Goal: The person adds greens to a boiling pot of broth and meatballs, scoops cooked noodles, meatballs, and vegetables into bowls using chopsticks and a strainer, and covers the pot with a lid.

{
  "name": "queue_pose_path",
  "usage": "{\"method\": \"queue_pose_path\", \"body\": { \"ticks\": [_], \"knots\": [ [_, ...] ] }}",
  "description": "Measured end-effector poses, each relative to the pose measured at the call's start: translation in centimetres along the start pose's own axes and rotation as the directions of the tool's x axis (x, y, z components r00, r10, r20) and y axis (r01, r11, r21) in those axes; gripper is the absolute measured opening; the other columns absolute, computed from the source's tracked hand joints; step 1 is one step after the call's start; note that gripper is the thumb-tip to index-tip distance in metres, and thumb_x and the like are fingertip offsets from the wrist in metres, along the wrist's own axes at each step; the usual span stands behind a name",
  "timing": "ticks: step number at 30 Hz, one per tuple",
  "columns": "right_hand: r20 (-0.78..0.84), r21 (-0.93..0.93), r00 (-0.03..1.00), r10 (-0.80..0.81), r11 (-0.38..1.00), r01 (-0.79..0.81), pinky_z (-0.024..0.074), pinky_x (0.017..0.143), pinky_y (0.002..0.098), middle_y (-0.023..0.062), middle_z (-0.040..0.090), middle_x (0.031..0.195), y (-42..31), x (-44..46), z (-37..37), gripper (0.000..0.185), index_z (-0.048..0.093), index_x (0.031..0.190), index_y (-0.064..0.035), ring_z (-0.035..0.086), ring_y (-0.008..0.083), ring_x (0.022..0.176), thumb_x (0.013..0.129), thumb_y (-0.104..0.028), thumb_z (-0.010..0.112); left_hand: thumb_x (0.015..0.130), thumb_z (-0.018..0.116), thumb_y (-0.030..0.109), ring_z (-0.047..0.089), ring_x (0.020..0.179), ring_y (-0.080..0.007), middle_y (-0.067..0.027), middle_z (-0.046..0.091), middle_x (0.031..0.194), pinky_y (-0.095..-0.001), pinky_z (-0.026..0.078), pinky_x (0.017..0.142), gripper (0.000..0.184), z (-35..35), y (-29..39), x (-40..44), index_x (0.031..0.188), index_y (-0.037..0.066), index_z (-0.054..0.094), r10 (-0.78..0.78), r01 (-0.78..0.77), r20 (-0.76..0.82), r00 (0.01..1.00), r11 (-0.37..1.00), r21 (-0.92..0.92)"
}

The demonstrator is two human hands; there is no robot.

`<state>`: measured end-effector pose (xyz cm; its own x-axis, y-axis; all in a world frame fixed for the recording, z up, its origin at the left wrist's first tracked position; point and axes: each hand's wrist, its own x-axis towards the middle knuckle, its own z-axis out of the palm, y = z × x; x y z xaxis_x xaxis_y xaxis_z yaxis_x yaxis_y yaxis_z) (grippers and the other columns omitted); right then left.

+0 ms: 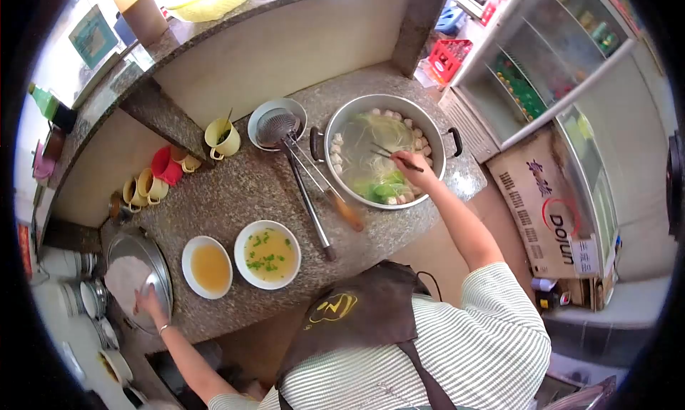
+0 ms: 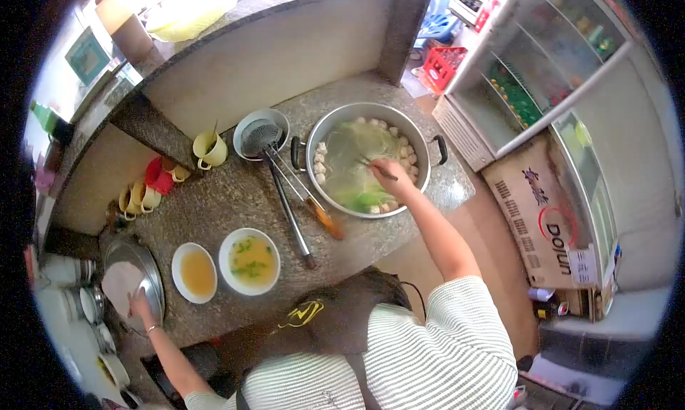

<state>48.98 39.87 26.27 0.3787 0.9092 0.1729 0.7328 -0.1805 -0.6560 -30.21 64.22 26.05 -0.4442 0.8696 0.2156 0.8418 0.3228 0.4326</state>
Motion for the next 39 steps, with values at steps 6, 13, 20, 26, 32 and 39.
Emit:
{"method": "queue_pose_path", "body": {
  "ticks": [6,13,20,26,32,39],
  "knots": [
    [0.025,-0.035,0.984,0.177,0.984,-0.176,0.0476,0.063,0.0326,0.0139,0.063,0.076,11.1,1.3,-7.1,0.017,0.063,0.088,-0.0011,0.062,0.0246,0.071,0.080,-0.013,0.055,0.081,0.060,0.010,0.051,0.103,-0.0194,-0.0146,0.049,0.120,-0.0317,0.042,0.089,0.049,3.5,15.1,-17.5,0.124,-0.004,0.041,0.176,0.101,0.289,0.941,0.668,-0.737],
    [0.261,0.430,0.866,0.426,0.752,-0.499,0.0479,0.065,0.0262,0.0097,0.063,0.076,14.4,-2.7,-9.1,0.024,0.062,0.090,0.0022,0.061,0.0159,0.071,0.086,-0.017,0.048,0.073,0.072,0.020,0.057,0.084,-0.0165,-0.0093,0.058,0.099,-0.0276,0.047,0.074,0.058,14.5,33.2,-41.2,0.121,0.002,0.043,0.259,0.269,0.742,0.619,0.817,-0.510],
    [0.133,0.814,0.887,0.442,0.462,-0.352,0.0513,0.075,0.0292,0.0108,0.062,0.094,13.8,-2.1,-12.6,0.024,0.058,0.102,-0.0017,0.062,0.0178,0.081,0.091,-0.020,0.047,0.074,0.067,0.017,0.059,0.072,-0.0221,-0.0114,0.059,0.079,-0.0309,0.047,0.070,0.055,19.5,36.9,-47.4,0.117,-0.002,0.038,0.209,0.259,0.687,0.696,0.819,-0.512],
    [0.145,0.701,0.915,0.377,0.613,-0.364,0.0513,0.074,0.0290,0.0086,0.063,0.090,11.6,-2.8,-20.1,0.026,0.061,0.097,0.0020,0.062,0.0162,0.080,0.090,-0.020,0.048,0.070,0.062,0.009,0.055,0.079,-0.0319,-0.0159,0.055,0.084,-0.0366,0.043,0.075,0.038,18.0,36.7,-46.4,0.102,-0.002,0.045,0.164,-0.003,0.245,0.955,0.837,-0.548],
    [0.380,0.651,0.909,0.170,0.650,-0.393,0.0500,0.073,0.0271,0.0082,0.064,0.087,8.3,-2.8,-11.6,0.022,0.061,0.095,0.0026,0.061,0.0151,0.080,0.089,-0.016,0.051,0.069,0.059,0.007,0.053,0.076,-0.0255,-0.0124,0.052,0.081,-0.0345,0.043,0.074,0.030,13.4,37.0,-46.6,0.096,-0.001,0.048,0.140,0.026,0.229,0.963,0.800,-0.600],
    [0.020,0.435,1.000,0.013,0.900,-0.021,0.0465,0.069,0.0277,0.0110,0.064,0.082,9.7,1.5,-6.6,0.018,0.063,0.092,0.0001,0.060,0.0173,0.075,0.086,-0.016,0.056,0.074,0.055,0.003,0.048,0.071,-0.0156,-0.0061,0.050,0.079,-0.0292,0.042,0.067,0.023,8.3,32.3,-47.9,0.095,0.000,0.047,0.209,-0.071,0.067,0.976,0.588,-0.806]
  ]
}}
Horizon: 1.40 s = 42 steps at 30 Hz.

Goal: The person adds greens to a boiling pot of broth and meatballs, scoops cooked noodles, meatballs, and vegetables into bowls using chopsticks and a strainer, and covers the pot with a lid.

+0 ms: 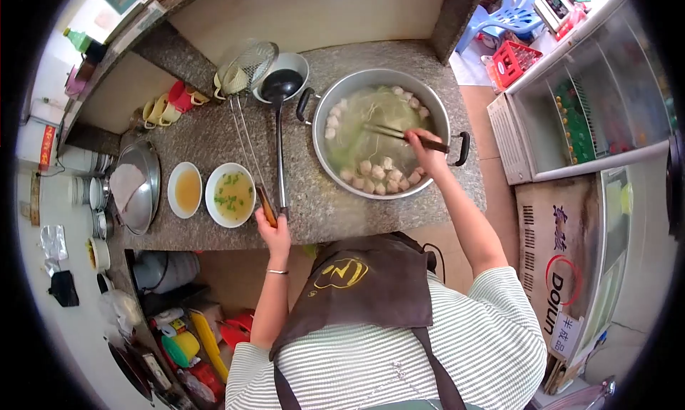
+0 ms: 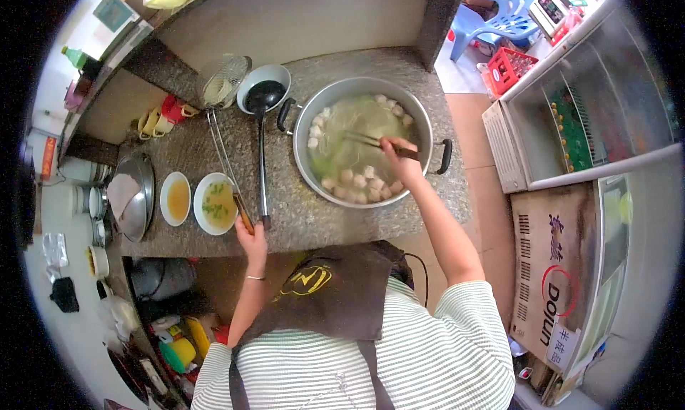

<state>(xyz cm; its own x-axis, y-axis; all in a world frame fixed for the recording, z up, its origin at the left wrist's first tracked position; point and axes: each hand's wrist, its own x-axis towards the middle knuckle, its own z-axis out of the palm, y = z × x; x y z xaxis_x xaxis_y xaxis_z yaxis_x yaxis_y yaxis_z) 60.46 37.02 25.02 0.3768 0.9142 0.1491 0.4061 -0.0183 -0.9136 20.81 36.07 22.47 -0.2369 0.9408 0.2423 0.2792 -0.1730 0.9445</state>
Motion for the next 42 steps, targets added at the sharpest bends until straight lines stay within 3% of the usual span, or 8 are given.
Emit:
{"method": "queue_pose_path", "body": {
  "ticks": [2,12,22,26,30,36,39,42],
  "knots": [
    [-0.061,-0.083,0.998,0.000,0.997,-0.005,0.0466,0.070,0.0275,0.0111,0.064,0.083,-0.9,0.7,-1.0,0.018,0.063,0.094,-0.0004,0.060,0.0167,0.076,0.086,-0.016,0.057,0.076,0.056,0.004,0.045,0.068,-0.0145,-0.0050,0.049,0.075,-0.0283,0.041,0.064,0.019,-2.5,-0.3,-0.5,0.092,0.000,0.048,-0.222,0.202,0.209,0.952,0.973,0.113],
    [0.210,0.061,0.977,0.031,0.997,-0.045,0.0467,0.070,0.0262,0.0076,0.064,0.079,-3.3,-2.6,1.1,0.015,0.063,0.090,0.0006,0.060,0.0132,0.076,0.085,-0.012,0.056,0.082,0.058,0.010,0.040,0.062,-0.0066,0.0013,0.045,0.067,-0.0224,0.037,0.057,0.013,-5.8,2.2,-6.8,0.081,0.000,0.049,-0.267,0.245,0.112,0.957,0.953,0.176],
    [-0.096,-0.342,0.981,-0.169,0.931,0.127,0.0470,0.064,0.0317,0.0161,0.063,0.079,2.2,0.9,-3.7,0.016,0.063,0.091,-0.0009,0.061,0.0279,0.070,0.084,-0.013,0.056,0.082,0.059,0.012,0.037,0.060,-0.0052,0.0036,0.043,0.066,-0.0214,0.035,0.054,0.016,-6.7,3.8,-6.8,0.077,0.003,0.048,-0.293,0.278,0.105,0.950,0.950,0.141],
    [-0.198,-0.179,0.977,-0.083,0.983,0.047,0.0469,0.064,0.0309,0.0138,0.064,0.078,-2.6,-2.3,-7.4,0.015,0.063,0.088,-0.0005,0.062,0.0222,0.070,0.084,-0.013,0.056,0.082,0.060,0.013,0.036,0.060,-0.0048,0.0040,0.042,0.065,-0.0209,0.034,0.054,0.016,-7.2,4.7,-7.5,0.077,0.003,0.048,-0.331,0.304,0.118,0.936,0.931,0.203],
    [-0.110,-0.293,0.982,0.156,0.939,-0.182,0.0473,0.063,0.0303,0.0121,0.064,0.074,-2.8,-4.6,-8.7,0.016,0.064,0.086,-0.0010,0.062,0.0204,0.070,0.083,-0.015,0.057,0.082,0.060,0.014,0.036,0.060,-0.0043,0.0040,0.042,0.065,-0.0208,0.033,0.053,0.017,-6.8,5.7,-8.0,0.077,0.003,0.048,-0.324,0.293,0.151,0.934,0.936,0.197],
    [-0.045,-0.125,0.992,0.120,0.984,-0.124,0.0476,0.065,0.0316,0.0145,0.064,0.078,1.6,-4.2,-4.6,0.018,0.063,0.090,-0.0014,0.062,0.0254,0.070,0.084,-0.017,0.057,0.082,0.060,0.013,0.038,0.060,-0.0046,0.0036,0.044,0.066,-0.0208,0.035,0.054,0.015,-4.5,7.2,-7.1,0.079,0.002,0.050,-0.365,0.322,0.278,0.889,0.928,0.188],
    [-0.250,-0.152,0.968,0.000,0.988,-0.039,0.0482,0.067,0.0326,0.0151,0.064,0.079,-1.3,-4.1,-5.6,0.017,0.063,0.088,-0.0009,0.062,0.0271,0.070,0.084,-0.015,0.056,0.082,0.061,0.015,0.039,0.061,-0.0049,0.0029,0.046,0.066,-0.0208,0.036,0.056,0.016,-3.6,8.4,-6.6,0.085,0.001,0.054,-0.416,0.360,0.395,0.819,0.909,0.209],
    [-0.138,-0.330,0.988,-0.063,0.944,0.014,0.0483,0.066,0.0306,0.0135,0.065,0.078,0.8,-4.2,-6.4,0.017,0.063,0.088,0.0001,0.062,0.0235,0.070,0.085,-0.015,0.055,0.082,0.061,0.017,0.041,0.062,-0.0053,0.0019,0.048,0.068,-0.0220,0.037,0.056,0.018,-2.7,8.4,-6.7,0.086,0.001,0.054,-0.373,0.297,0.459,0.806,0.927,0.230]
  ]
}}
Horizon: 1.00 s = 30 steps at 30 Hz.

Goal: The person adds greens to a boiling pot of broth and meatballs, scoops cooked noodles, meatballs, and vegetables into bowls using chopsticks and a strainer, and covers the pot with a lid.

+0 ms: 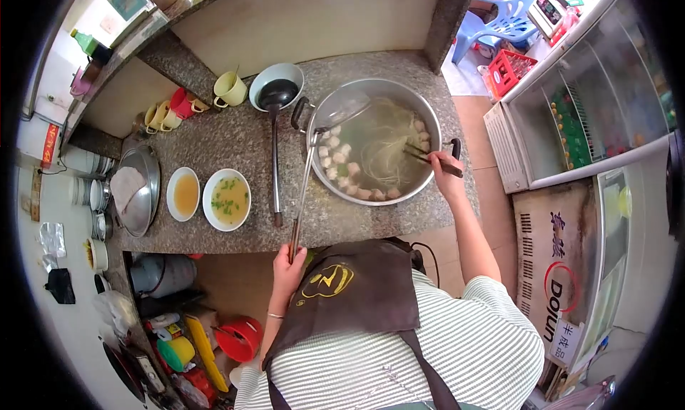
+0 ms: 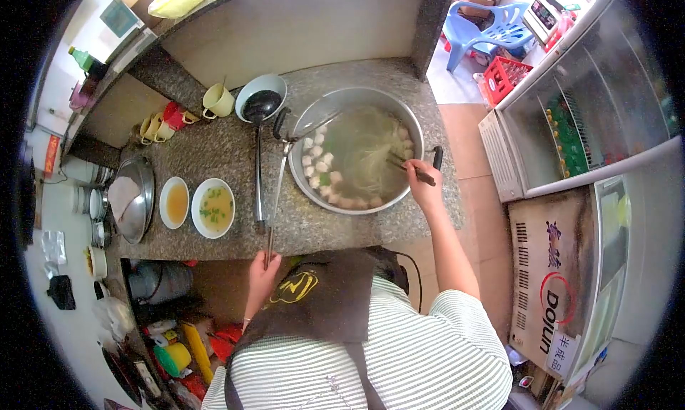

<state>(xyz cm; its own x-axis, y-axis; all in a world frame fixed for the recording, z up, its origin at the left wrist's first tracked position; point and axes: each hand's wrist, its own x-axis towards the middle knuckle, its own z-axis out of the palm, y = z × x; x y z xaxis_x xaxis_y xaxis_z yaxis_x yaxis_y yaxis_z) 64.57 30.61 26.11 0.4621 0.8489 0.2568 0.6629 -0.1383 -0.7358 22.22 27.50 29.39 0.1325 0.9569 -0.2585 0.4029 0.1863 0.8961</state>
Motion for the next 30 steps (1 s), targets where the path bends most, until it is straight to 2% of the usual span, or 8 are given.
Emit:
{"method": "queue_pose_path", "body": {
  "ticks": [4,8,14,16,20,23,25,30],
  "knots": [
    [-0.019,0.412,0.968,0.249,0.884,-0.219,0.0478,0.063,0.0269,0.0120,0.064,0.075,1.8,-0.3,0.2,0.014,0.065,0.087,-0.0025,0.062,0.0179,0.067,0.084,-0.013,0.056,0.084,0.058,0.019,0.041,0.061,-0.0063,0.0000,0.049,0.064,-0.0239,0.038,0.055,0.019,0.7,0.1,0.6,0.087,0.000,0.055,-0.041,0.040,0.140,0.989,0.999,0.008],
    [-0.019,0.100,0.996,0.091,0.991,-0.088,0.0482,0.064,0.0267,0.0102,0.065,0.079,-0.2,-1.1,-0.6,0.016,0.064,0.089,0.0006,0.062,0.0148,0.069,0.085,-0.012,0.055,0.085,0.057,0.021,0.044,0.053,-0.0064,-0.0008,0.049,0.062,-0.0235,0.038,0.048,0.020,1.7,0.3,1.5,0.087,0.001,0.055,-0.118,0.120,0.218,0.969,0.993,0.004],
    [-0.066,0.455,0.973,0.221,0.875,-0.167,0.0491,0.067,0.0266,0.0118,0.065,0.082,0.2,-1.4,-1.4,0.015,0.063,0.090,-0.0001,0.064,0.0182,0.075,0.085,-0.011,0.055,0.088,0.051,0.023,0.048,0.047,-0.0110,-0.0015,0.048,0.059,-0.0269,0.041,0.040,0.021,4.4,2.2,5.1,0.090,0.002,0.050,-0.239,0.224,0.314,0.919,0.971,0.083],
    [0.012,0.174,0.988,0.152,0.973,-0.151,0.0493,0.070,0.0273,0.0110,0.066,0.084,-0.2,-1.8,-1.9,0.017,0.062,0.093,0.0016,0.064,0.0169,0.077,0.086,-0.012,0.054,0.090,0.047,0.023,0.052,0.046,-0.0137,-0.0034,0.051,0.060,-0.0293,0.043,0.040,0.022,5.7,1.4,6.5,0.090,0.002,0.049,-0.212,0.174,0.317,0.925,0.974,0.142],
    [-0.015,0.647,0.968,0.252,0.741,-0.183,0.0500,0.071,0.0280,0.0108,0.065,0.086,0.3,-2.9,-1.8,0.021,0.061,0.095,0.0041,0.063,0.0169,0.077,0.088,-0.014,0.053,0.091,0.043,0.024,0.058,0.047,-0.0180,-0.0089,0.057,0.066,-0.0319,0.048,0.043,0.024,7.3,3.0,7.8,0.090,0.000,0.047,-0.264,0.157,0.352,0.898,0.940,0.303],
    [-0.019,0.562,0.967,0.252,0.803,-0.198,0.0500,0.072,0.0277,0.0103,0.065,0.086,0.0,-3.6,-3.1,0.022,0.061,0.095,0.0045,0.062,0.0164,0.079,0.089,-0.014,0.051,0.091,0.042,0.027,0.055,0.047,-0.0164,-0.0108,0.058,0.072,-0.0295,0.045,0.040,0.026,7.8,1.9,8.2,0.094,0.002,0.048,-0.316,0.219,0.458,0.831,0.942,0.253],
    [-0.031,0.562,0.969,0.247,0.806,-0.187,0.0502,0.072,0.0278,0.0100,0.064,0.086,-0.7,-3.8,-4.5,0.023,0.061,0.095,0.0042,0.062,0.0163,0.079,0.089,-0.015,0.051,0.092,0.043,0.028,0.050,0.047,-0.0132,-0.0101,0.057,0.075,-0.0254,0.041,0.039,0.029,6.8,1.5,8.3,0.105,0.003,0.050,-0.362,0.567,0.636,0.681,0.811,-0.145],
    [-0.216,0.668,0.923,0.318,0.738,-0.097,0.0519,0.071,0.0293,0.0112,0.062,0.086,-1.6,-3.9,-8.5,0.025,0.060,0.095,0.0046,0.062,0.0177,0.079,0.090,-0.018,0.049,0.092,0.044,0.027,0.044,0.047,-0.0094,-0.0056,0.053,0.071,-0.0212,0.036,0.039,0.038,2.9,2.8,5.8,0.119,0.001,0.046,-0.274,0.667,0.744,0.610,0.684,-0.296]
  ]
}}
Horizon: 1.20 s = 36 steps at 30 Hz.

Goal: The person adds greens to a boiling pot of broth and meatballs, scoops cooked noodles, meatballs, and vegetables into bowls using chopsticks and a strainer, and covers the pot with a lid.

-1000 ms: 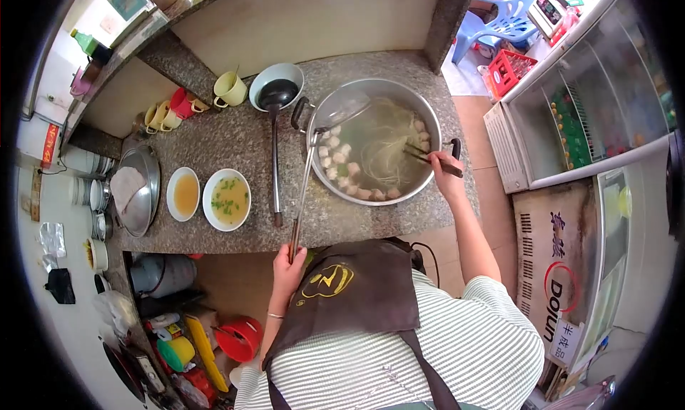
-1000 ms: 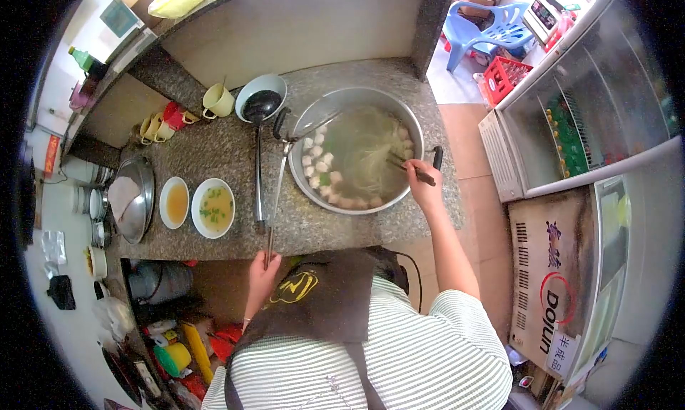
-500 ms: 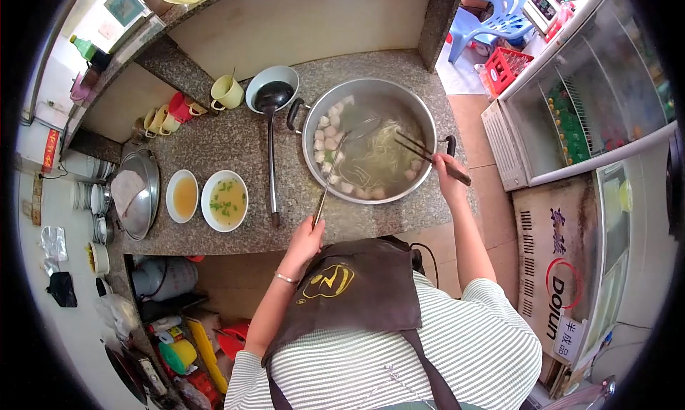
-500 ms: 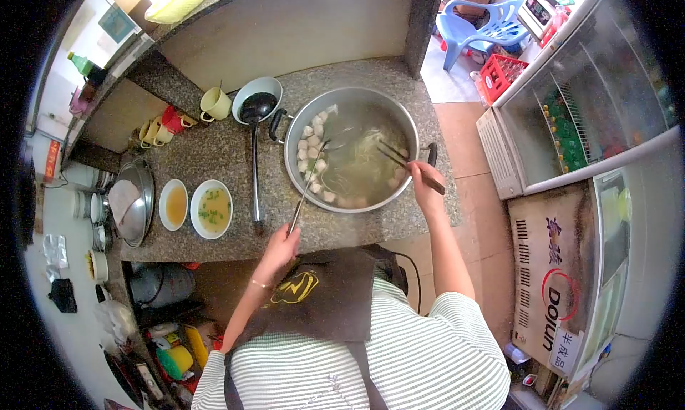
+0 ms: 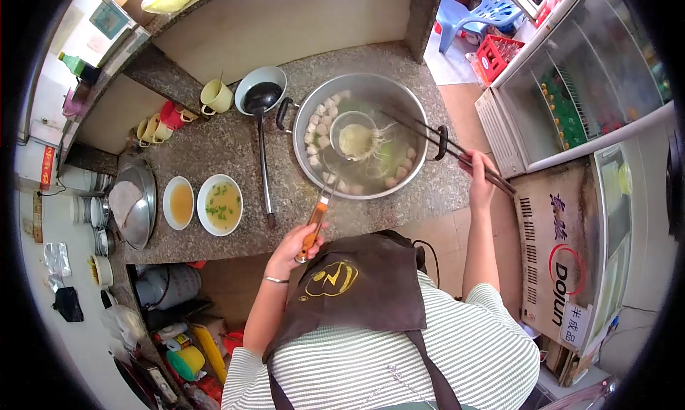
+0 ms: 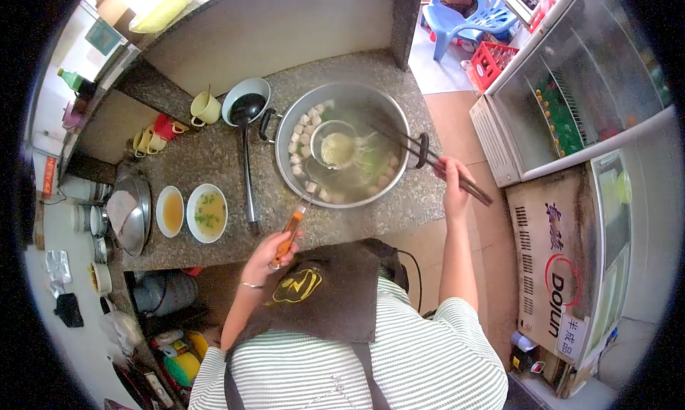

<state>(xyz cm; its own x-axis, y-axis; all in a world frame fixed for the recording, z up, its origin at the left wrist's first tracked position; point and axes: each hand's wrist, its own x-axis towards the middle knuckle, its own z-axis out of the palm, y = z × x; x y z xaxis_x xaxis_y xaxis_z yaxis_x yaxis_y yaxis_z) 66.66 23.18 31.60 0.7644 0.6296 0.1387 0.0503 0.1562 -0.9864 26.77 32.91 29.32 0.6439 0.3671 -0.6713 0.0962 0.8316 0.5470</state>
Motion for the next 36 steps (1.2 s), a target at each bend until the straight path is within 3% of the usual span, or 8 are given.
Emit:
{"method": "queue_pose_path", "body": {
  "ticks": [6,20,23,25,28,32,34,36],
  "knots": [
    [-0.113,0.105,0.988,0.102,0.990,-0.090,0.0509,0.074,0.0289,0.0107,0.062,0.090,0.3,0.0,-1.1,0.027,0.059,0.098,0.0021,0.061,0.0170,0.079,0.091,-0.021,0.048,0.093,0.041,0.027,0.042,0.043,-0.0077,-0.0049,0.053,0.068,-0.0196,0.035,0.037,0.036,-0.4,-0.9,-3.9,0.117,0.001,0.047,0.074,-0.075,-0.020,0.997,0.997,-0.022],
    [0.040,-0.072,0.996,0.080,0.994,-0.077,0.0513,0.076,0.0299,0.0113,0.061,0.092,2.1,0.3,1.0,0.025,0.059,0.101,0.0032,0.060,0.0172,0.084,0.090,-0.017,0.050,0.093,0.040,0.026,0.043,0.042,-0.0059,-0.0035,0.052,0.066,-0.0180,0.034,0.038,0.031,0.9,-0.1,-4.5,0.112,0.003,0.049,0.142,-0.109,-0.194,0.971,0.979,0.172],
    [0.177,-0.226,0.984,-0.036,0.971,0.076,0.0489,0.074,0.0296,0.0082,0.063,0.089,4.5,0.4,3.5,0.019,0.062,0.099,-0.0010,0.060,0.0155,0.084,0.089,-0.013,0.052,0.092,0.042,0.021,0.047,0.045,-0.0114,-0.0057,0.053,0.065,-0.0245,0.040,0.042,0.024,0.2,-0.1,-1.7,0.105,0.003,0.051,0.230,-0.070,-0.321,0.919,0.895,0.441],
    [0.318,-0.501,0.943,-0.101,0.826,0.258,0.0478,0.074,0.0311,0.0125,0.064,0.091,4.4,-0.3,5.6,0.017,0.063,0.098,-0.0040,0.062,0.0225,0.081,0.085,-0.011,0.055,0.088,0.047,0.022,0.058,0.055,-0.0297,-0.0164,0.059,0.072,-0.0387,0.047,0.053,0.033,-1.0,-0.9,0.7,0.110,-0.002,0.046,0.629,-0.061,-0.198,0.752,0.365,0.929],
    [0.466,-0.478,0.884,-0.035,0.831,0.284,0.0479,0.066,0.0277,0.0142,0.063,0.084,6.5,-1.7,7.5,0.014,0.063,0.093,-0.0022,0.062,0.0223,0.076,0.082,-0.008,0.058,0.084,0.049,0.021,0.059,0.071,-0.0401,-0.0232,0.060,0.078,-0.0481,0.046,0.065,0.033,0.1,0.4,1.3,0.106,-0.003,0.046,0.630,0.145,-0.214,0.747,0.159,0.977],
    [0.470,-0.520,0.877,0.105,0.835,0.179,0.0472,0.066,0.0270,0.0118,0.063,0.080,7.6,-3.0,8.0,0.015,0.062,0.094,-0.0007,0.062,0.0172,0.074,0.085,-0.011,0.056,0.083,0.050,0.020,0.056,0.074,-0.0427,-0.0230,0.059,0.076,-0.0492,0.045,0.064,0.027,0.3,0.7,1.9,0.101,0.000,0.049,0.596,0.219,-0.246,0.764,0.118,0.968],
    [0.365,-0.276,0.921,0.137,0.961,-0.034,0.0470,0.068,0.0272,0.0100,0.064,0.080,8.9,-2.8,8.1,0.018,0.063,0.094,-0.0005,0.061,0.0153,0.074,0.086,-0.014,0.055,0.084,0.049,0.022,0.059,0.067,-0.0380,-0.0208,0.059,0.072,-0.0460,0.047,0.060,0.030,-0.3,0.6,2.3,0.105,0.000,0.047,0.569,0.208,-0.187,0.801,0.029,0.978],
    [0.326,-0.291,0.944,0.055,0.956,0.045,0.0471,0.071,0.0271,0.0112,0.065,0.083,7.6,-2.5,8.0,0.021,0.063,0.095,0.0005,0.062,0.0163,0.078,0.087,-0.016,0.053,0.086,0.048,0.022,0.059,0.060,-0.0328,-0.0187,0.060,0.071,-0.0425,0.047,0.055,0.030,-1.1,1.2,2.8,0.106,0.000,0.047,0.489,0.173,-0.224,0.843,0.149,0.974]
  ]
}}
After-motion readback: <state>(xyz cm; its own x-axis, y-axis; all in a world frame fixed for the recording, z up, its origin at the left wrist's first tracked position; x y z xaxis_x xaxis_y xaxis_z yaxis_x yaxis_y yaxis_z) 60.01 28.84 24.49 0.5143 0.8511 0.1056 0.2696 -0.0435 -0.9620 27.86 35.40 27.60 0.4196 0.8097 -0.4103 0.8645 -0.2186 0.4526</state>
